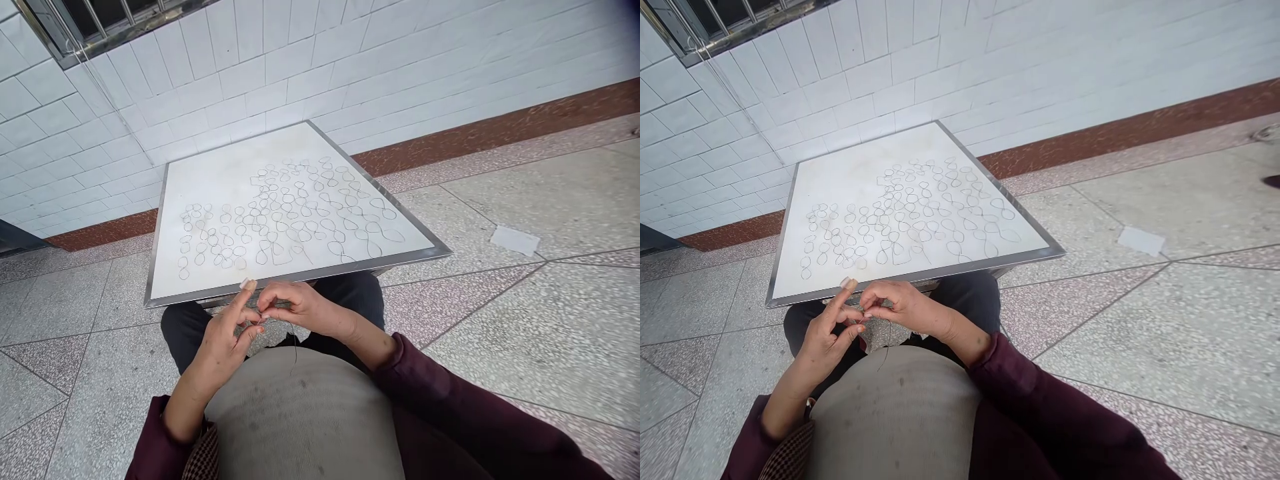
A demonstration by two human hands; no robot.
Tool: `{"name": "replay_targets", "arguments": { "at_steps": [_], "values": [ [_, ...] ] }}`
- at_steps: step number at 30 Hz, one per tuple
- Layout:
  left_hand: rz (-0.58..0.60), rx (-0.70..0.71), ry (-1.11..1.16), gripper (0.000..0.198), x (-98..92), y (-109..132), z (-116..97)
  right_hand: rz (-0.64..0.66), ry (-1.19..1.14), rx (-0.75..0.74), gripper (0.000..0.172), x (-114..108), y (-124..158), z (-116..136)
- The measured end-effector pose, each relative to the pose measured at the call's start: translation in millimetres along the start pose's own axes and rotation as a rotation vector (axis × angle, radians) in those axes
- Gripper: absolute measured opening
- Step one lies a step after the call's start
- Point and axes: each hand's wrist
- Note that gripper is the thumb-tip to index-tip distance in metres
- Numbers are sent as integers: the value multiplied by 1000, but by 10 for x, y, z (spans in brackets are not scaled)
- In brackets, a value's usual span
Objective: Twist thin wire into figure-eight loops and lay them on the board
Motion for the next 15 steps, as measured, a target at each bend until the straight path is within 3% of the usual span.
{"name": "replay_targets", "arguments": {
  "at_steps": [9, 15],
  "values": [
    [-66, -17, -100, 59, 22, 6, -13, 62, -224, 152, 23, -67, 9, 55],
    [-45, -10, -83, 59, 81, -28, 21, 138, -62, 151, 14, -73, -9, 113]
  ]
}}
Point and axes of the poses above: each hand's wrist, its own y-axis away from the middle knuckle, its own x-axis out of the palm, z = x × y, and after that the axes turned 13 degrees about -x, right-handed
